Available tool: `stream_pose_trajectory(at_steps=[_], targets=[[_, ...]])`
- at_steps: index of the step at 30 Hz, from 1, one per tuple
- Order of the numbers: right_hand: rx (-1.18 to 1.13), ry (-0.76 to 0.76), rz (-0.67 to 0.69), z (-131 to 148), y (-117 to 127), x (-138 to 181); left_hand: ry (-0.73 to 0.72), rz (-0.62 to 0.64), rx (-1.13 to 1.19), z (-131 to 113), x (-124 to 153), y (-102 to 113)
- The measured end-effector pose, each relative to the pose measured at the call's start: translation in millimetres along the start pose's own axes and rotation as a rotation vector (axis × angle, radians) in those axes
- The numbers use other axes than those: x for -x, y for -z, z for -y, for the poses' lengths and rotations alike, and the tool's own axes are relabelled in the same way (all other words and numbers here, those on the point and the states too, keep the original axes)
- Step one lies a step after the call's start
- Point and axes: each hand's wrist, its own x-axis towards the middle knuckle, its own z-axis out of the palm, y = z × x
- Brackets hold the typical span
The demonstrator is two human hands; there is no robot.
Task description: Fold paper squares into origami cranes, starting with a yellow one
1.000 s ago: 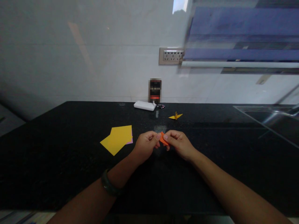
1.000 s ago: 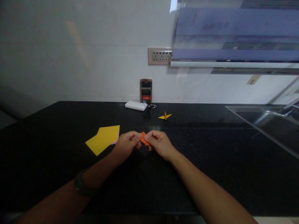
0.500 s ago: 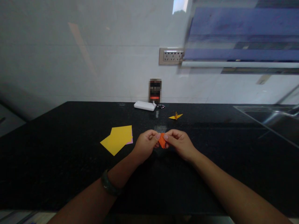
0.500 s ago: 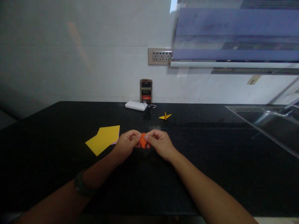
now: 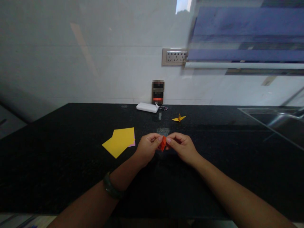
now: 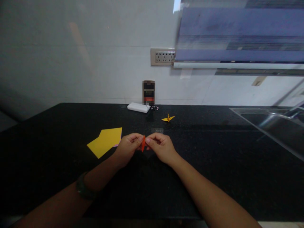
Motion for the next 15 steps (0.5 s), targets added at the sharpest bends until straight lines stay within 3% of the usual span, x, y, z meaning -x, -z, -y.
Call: stream_pose_trajectory(at_steps=[15], targets=[[0.086,0.012,-0.065,-6.9,-1.9,-2.4,-0.162,-0.079,-0.152,3.4,-3.7,2.1]])
